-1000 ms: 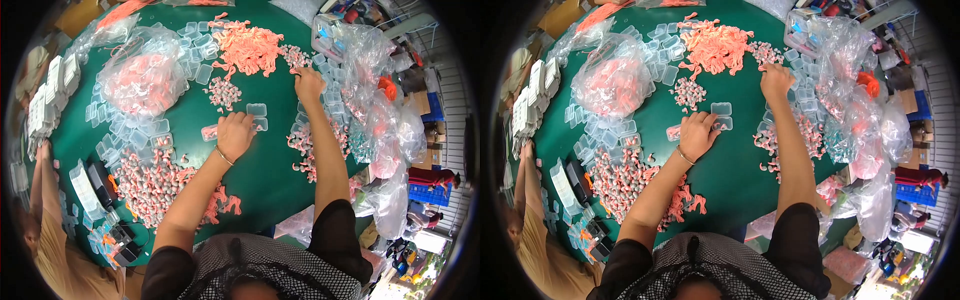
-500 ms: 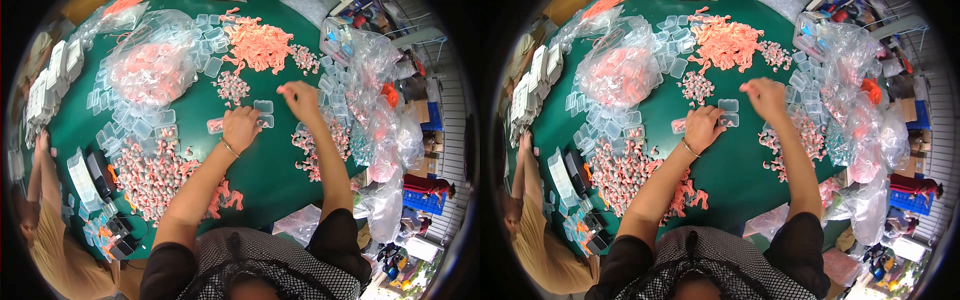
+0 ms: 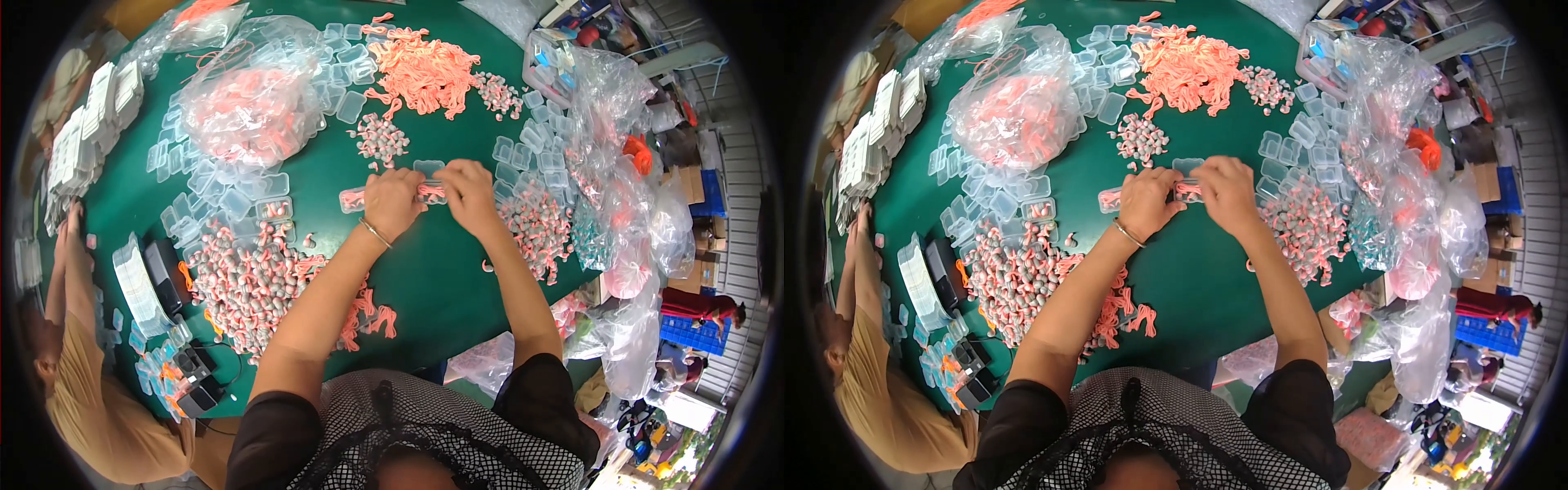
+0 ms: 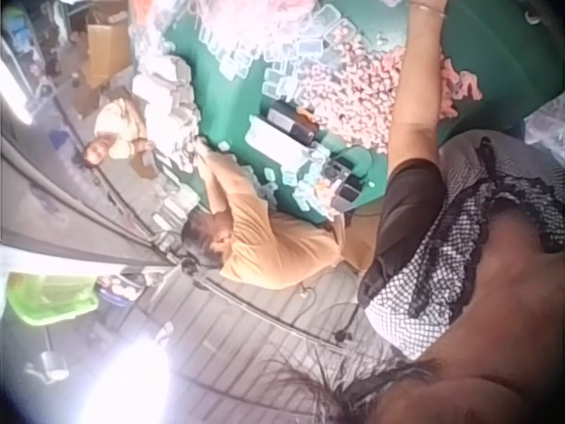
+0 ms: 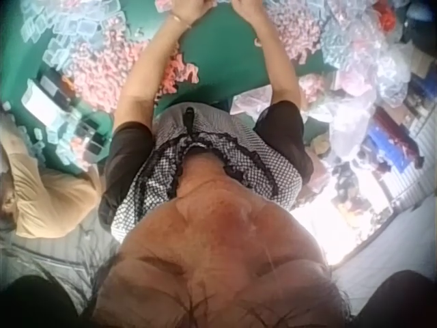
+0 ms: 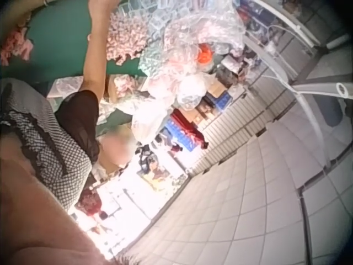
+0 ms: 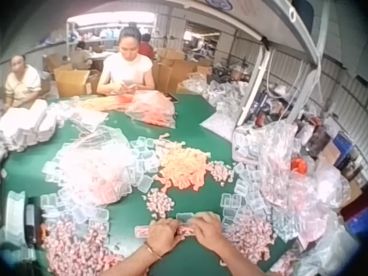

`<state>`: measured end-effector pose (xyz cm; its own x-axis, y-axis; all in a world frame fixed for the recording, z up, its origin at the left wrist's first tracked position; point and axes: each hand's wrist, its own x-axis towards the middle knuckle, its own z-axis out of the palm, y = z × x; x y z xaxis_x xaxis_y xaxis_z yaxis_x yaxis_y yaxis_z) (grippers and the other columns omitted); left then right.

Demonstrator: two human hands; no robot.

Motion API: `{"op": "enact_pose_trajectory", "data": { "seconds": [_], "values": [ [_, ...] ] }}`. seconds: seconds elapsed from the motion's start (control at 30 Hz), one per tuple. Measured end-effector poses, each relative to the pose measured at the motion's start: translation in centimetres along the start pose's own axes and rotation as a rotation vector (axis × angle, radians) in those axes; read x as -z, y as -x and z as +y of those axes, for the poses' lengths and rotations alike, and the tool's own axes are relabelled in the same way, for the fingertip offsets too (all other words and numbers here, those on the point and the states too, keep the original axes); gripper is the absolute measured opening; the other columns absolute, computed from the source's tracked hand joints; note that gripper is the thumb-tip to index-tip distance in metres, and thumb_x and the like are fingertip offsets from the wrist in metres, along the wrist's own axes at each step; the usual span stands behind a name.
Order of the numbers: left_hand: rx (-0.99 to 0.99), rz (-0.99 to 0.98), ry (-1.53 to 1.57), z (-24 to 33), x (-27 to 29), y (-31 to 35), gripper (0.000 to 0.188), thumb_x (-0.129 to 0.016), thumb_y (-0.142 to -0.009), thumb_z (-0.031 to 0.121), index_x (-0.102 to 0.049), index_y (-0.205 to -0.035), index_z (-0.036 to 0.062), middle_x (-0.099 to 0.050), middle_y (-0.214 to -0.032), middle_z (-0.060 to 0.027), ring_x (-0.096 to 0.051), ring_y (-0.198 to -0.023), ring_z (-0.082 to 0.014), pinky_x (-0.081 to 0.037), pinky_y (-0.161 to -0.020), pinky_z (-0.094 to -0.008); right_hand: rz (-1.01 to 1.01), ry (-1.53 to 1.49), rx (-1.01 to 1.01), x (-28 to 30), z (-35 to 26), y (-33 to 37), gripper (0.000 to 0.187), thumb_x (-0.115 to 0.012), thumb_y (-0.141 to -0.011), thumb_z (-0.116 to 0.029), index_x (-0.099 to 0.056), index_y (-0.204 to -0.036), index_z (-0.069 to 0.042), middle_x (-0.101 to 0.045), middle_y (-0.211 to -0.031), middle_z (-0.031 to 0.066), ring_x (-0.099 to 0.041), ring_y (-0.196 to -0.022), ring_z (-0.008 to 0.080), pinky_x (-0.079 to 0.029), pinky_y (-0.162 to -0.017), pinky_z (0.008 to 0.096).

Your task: Sorting small pink plastic components into small clear plastic boxes.

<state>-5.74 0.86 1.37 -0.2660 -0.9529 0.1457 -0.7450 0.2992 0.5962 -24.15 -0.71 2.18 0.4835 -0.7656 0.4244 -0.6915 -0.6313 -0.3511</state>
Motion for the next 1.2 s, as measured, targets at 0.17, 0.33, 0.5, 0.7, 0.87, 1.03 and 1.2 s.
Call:
{"op": "enact_pose_trajectory", "data": {
  "seconds": [0.17,0.33,0.5,0.7,0.87,1.03,1.2],
  "values": [
    [-0.034,-0.005,0.005,0.2,0.0,-0.1,0.045,-0.080,-0.064,0.022,-0.062,-0.104,0.0136,-0.062,-0.089,-0.0010,-0.059,-0.089,-0.0221,-0.039,-0.074,-0.0385,-0.120,0.088,-0.186,-0.6,2.2,-1.3,0.029,-0.070,-0.073,-0.008,-0.063,-0.101,-0.012,-0.058,-0.102,0.0039,-0.054,-0.099,0.0242,-0.037,-0.084,0.0401],
    [-0.007,0.027,0.064,0.5,0.3,0.2,0.055,-0.079,-0.065,0.020,-0.057,-0.115,0.0155,-0.060,-0.091,-0.0016,-0.059,-0.089,-0.0219,-0.039,-0.072,-0.0378,-0.152,-0.236,-0.321,0.1,1.7,-1.1,0.026,-0.068,-0.076,-0.006,-0.061,-0.101,-0.006,-0.060,-0.101,0.0079,-0.057,-0.095,0.0315,-0.045,-0.078,0.0432],
    [-0.167,0.087,-0.017,-0.3,-0.5,0.6,0.053,-0.076,-0.069,0.017,-0.057,-0.119,0.0165,-0.058,-0.096,-0.0017,-0.059,-0.088,-0.0208,-0.039,-0.069,-0.0377,-0.149,-0.271,-0.068,2.0,0.2,0.2,0.033,-0.067,-0.075,0.003,-0.059,-0.106,-0.002,-0.060,-0.102,0.0142,-0.059,-0.092,0.0339,-0.049,-0.079,0.0375],
    [-0.203,0.109,-0.105,-0.4,-1.4,0.0,0.030,-0.065,-0.081,0.024,-0.060,-0.109,0.0138,-0.057,-0.093,-0.0031,-0.060,-0.082,-0.0210,-0.040,-0.069,-0.0391,-0.027,-0.154,-0.043,0.6,-0.6,1.0,0.033,-0.065,-0.075,0.005,-0.059,-0.107,-0.001,-0.058,-0.098,0.0150,-0.057,-0.093,0.0339,-0.049,-0.080,0.0382],
    [-0.326,0.049,-0.042,-1.3,-0.5,0.1,0.019,-0.062,-0.083,0.028,-0.063,-0.091,0.0099,-0.055,-0.080,-0.0053,-0.059,-0.074,-0.0229,-0.040,-0.067,-0.0373,-0.122,-0.294,-0.157,0.2,-1.0,1.4,0.032,-0.065,-0.076,0.005,-0.059,-0.107,-0.001,-0.058,-0.097,0.0151,-0.059,-0.086,0.0311,-0.050,-0.074,0.0355],
    [-0.401,0.090,-0.044,-1.7,2.0,0.9,0.019,-0.064,-0.082,0.027,-0.063,-0.087,0.0092,-0.054,-0.077,-0.0052,-0.058,-0.072,-0.0224,-0.040,-0.068,-0.0365,-0.117,-0.406,-0.239,-0.1,-2.9,1.1,0.028,-0.065,-0.077,0.006,-0.061,-0.104,-0.002,-0.058,-0.096,0.0134,-0.061,-0.081,0.0261,-0.052,-0.069,0.0324],
    [-0.355,0.138,-0.177,-2.8,3.2,2.0,0.031,-0.074,-0.069,0.020,-0.064,-0.097,0.0116,-0.059,-0.096,-0.0039,-0.058,-0.081,-0.0216,-0.040,-0.072,-0.0352,-0.066,-0.864,-0.483,-2.8,-2.4,1.4,0.040,-0.060,-0.078,0.012,-0.057,-0.116,-0.002,-0.054,-0.116,0.0093,-0.059,-0.093,0.0151,-0.054,-0.074,0.0252]
  ]
}}
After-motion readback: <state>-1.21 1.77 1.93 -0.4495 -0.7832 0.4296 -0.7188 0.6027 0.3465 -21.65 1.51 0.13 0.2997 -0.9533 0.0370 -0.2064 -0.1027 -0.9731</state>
